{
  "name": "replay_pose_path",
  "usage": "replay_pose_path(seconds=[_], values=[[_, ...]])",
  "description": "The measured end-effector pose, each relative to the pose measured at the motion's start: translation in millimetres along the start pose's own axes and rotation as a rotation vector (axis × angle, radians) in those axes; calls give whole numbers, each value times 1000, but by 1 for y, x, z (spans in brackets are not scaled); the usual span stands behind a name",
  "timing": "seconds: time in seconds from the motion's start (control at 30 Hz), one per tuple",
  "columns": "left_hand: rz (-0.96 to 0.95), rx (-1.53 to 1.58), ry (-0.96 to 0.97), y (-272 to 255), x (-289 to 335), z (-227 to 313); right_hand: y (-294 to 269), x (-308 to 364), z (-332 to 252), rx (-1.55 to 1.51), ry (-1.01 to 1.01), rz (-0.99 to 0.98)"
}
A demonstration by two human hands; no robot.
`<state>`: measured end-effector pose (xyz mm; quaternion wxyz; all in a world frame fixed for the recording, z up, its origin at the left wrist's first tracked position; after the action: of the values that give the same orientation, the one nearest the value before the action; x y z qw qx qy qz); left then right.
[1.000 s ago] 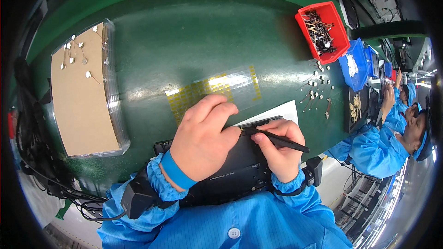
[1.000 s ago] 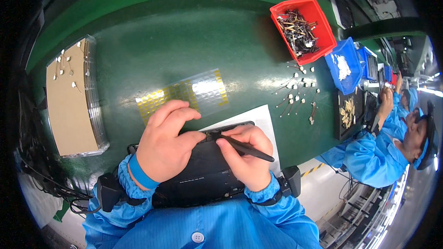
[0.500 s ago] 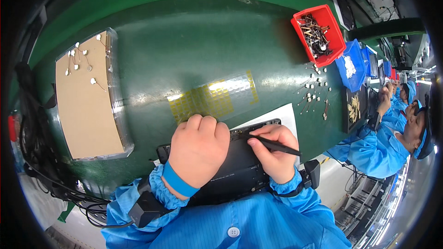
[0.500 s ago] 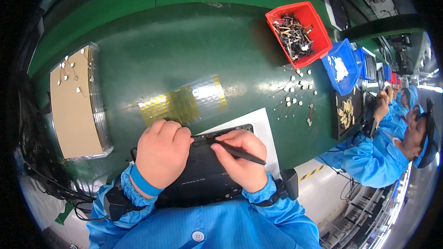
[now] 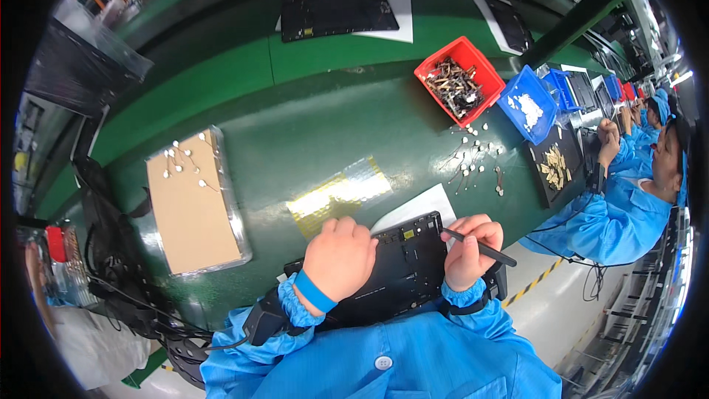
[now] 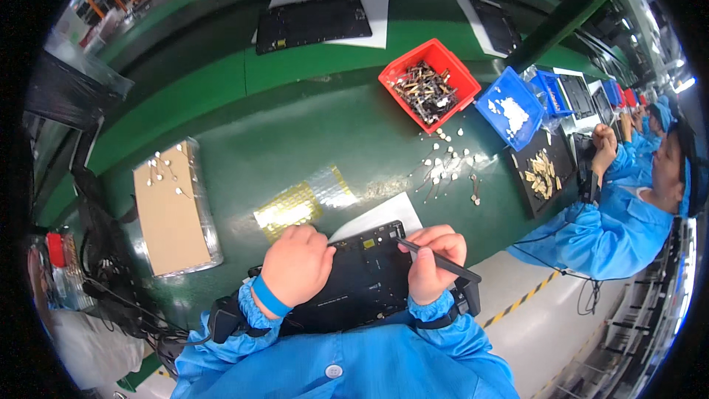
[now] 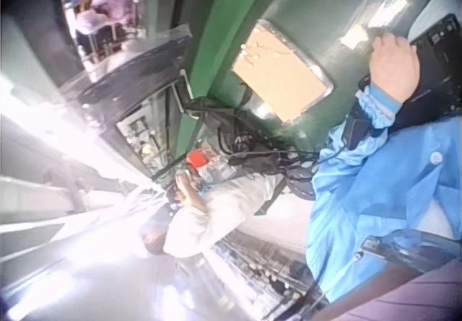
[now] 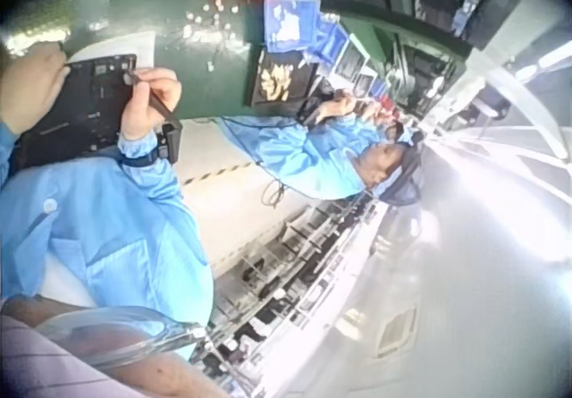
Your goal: The person assembles an electronic chassis by hand, attaching components to a tablet case using screws from component bins, a manual screwdriver, and adhesive tape.
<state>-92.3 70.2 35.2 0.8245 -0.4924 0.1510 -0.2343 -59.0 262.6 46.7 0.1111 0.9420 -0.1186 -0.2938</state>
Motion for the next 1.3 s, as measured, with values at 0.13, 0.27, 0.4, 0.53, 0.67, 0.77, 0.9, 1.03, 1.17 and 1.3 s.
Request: replay_pose_path(seconds=[0.13,0.27,0.4,0.53,0.67,0.77,0.9,1.03,1.17,1.3], values=[[-188,148,-35,-4,0,-1,-18,-11,-32,-2,-98,95],[89,239,-17,-97,-29,-29,-45,-28,-54,-2,-171,193],[595,479,-209,-197,-67,-179,-39,-42,-40,0,-132,187],[776,357,-623,-241,-57,-362,-19,-41,-6,-56,12,149],[562,-107,-1118,-242,-39,-489,-2,-45,15,-34,72,56],[589,-112,-1100,-232,-63,-477,2,-46,30,73,214,-2],[622,-145,-1141,-242,-59,-413,8,-48,40,61,279,-3],[654,-268,-520,-249,-69,-304,24,-52,49,72,392,-70],[103,-270,11,-156,-62,-94,33,-59,63,82,406,-160],[-22,-189,62,-82,5,-1,73,-50,78,136,452,-383]])
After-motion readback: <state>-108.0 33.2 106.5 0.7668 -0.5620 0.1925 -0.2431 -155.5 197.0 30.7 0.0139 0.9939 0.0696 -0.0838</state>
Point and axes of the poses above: each hand's wrist, its own x-axis away from the middle knuckle, its own y-axis out of the palm, z = x × y, the point moved 10 cm from there along -x, towards the middle knuckle, and after that the axes turned 7 degrees about -z, right-handed, at the moved point
